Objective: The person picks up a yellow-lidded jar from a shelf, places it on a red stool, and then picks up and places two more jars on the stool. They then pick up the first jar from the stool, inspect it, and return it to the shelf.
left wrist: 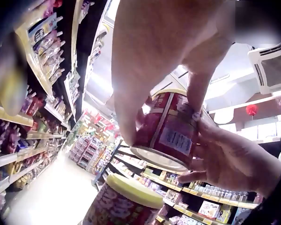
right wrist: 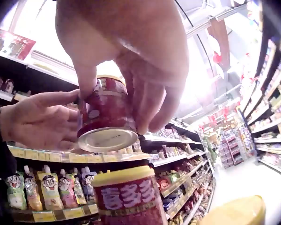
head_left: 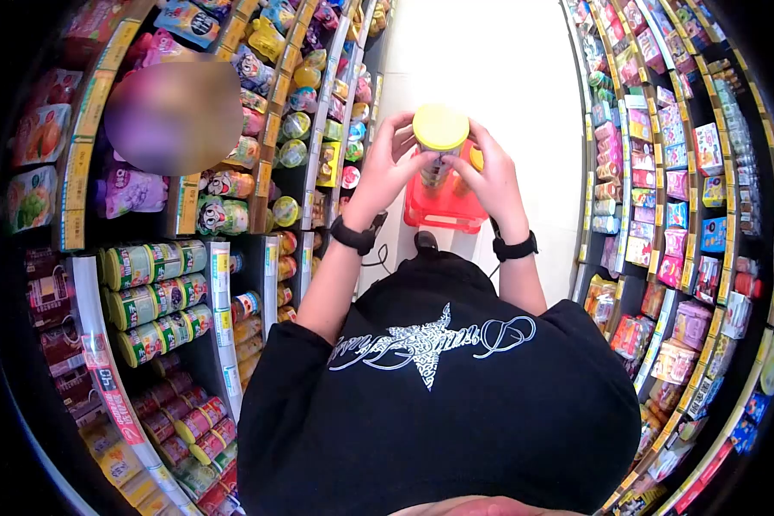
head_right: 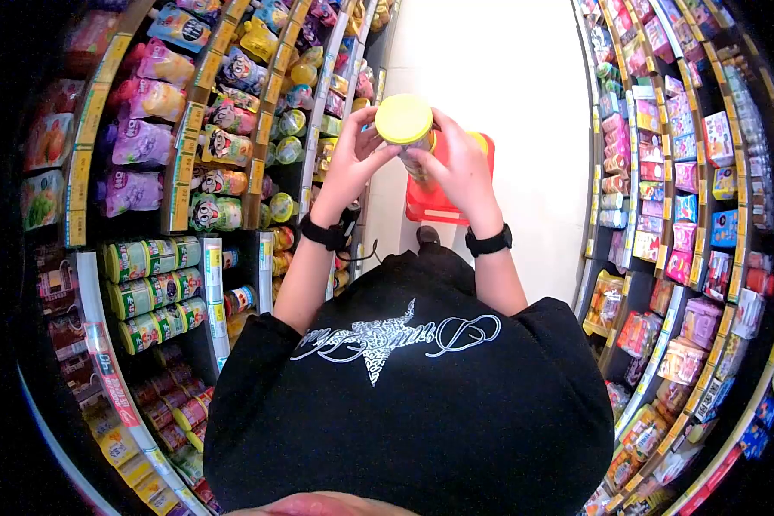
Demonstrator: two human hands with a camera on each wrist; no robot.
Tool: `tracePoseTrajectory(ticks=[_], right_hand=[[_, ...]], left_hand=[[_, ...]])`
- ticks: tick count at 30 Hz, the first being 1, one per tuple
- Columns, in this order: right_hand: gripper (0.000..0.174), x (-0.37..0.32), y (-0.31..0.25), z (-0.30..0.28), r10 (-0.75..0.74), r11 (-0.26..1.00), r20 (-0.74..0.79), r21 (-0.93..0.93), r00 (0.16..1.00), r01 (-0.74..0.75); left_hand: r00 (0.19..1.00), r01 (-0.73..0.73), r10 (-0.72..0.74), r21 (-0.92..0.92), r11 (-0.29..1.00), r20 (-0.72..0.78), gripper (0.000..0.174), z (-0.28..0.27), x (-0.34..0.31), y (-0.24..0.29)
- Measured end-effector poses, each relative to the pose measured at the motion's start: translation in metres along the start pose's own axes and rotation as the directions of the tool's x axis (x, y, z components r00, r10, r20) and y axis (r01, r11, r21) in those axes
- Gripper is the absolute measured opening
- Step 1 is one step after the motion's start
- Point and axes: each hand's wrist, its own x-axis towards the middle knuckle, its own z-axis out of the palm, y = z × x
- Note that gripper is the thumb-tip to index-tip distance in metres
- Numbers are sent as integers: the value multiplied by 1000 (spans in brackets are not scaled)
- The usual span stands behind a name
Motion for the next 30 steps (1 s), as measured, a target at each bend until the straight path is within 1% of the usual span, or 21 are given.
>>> tracePoseTrajectory(ticks=[5,9,11,14,17,18,21,22,24,25,28,30], right_hand=[[58,-3,28,8,50,998,49,23,998,-51],[58,-4,33,12,63,993,67,99,996,-69],[60,-2,31,9,84,990,92,101,992,-93],[62,4,31,6,63,993,133,93,989,-76],[63,6,31,5,56,995,165,75,985,-69],[64,6,32,5,57,995,176,68,983,-70],[61,2,44,10,71,996,207,38,976,-81],[59,0,46,11,99,994,221,25,970,-107],[56,-2,47,13,156,987,246,-2,957,-160],[54,-3,49,14,155,988,245,-15,957,-156],[48,-6,55,18,150,989,232,-54,961,-141],[45,-8,55,18,140,989,217,-82,966,-125]], left_hand=[[997,78,-78,7,997,18,63,1,5,-24],[997,74,-74,17,997,-2,64,3,4,-26],[999,53,-53,25,998,-12,65,3,5,-28],[998,64,-61,139,988,-24,69,1,4,-27],[994,104,-108,245,964,3,74,2,0,-31],[991,132,-136,219,967,3,77,4,-2,-33],[988,143,-156,277,950,24,75,5,-5,-47],[985,153,-172,353,923,23,74,5,-5,-47],[995,80,-97,378,922,28,75,6,-5,-52],[998,43,-60,392,919,32,75,7,-5,-55],[997,72,-79,460,885,-3,72,10,-5,-52],[998,65,-63,507,859,-22,68,10,-5,-52]])
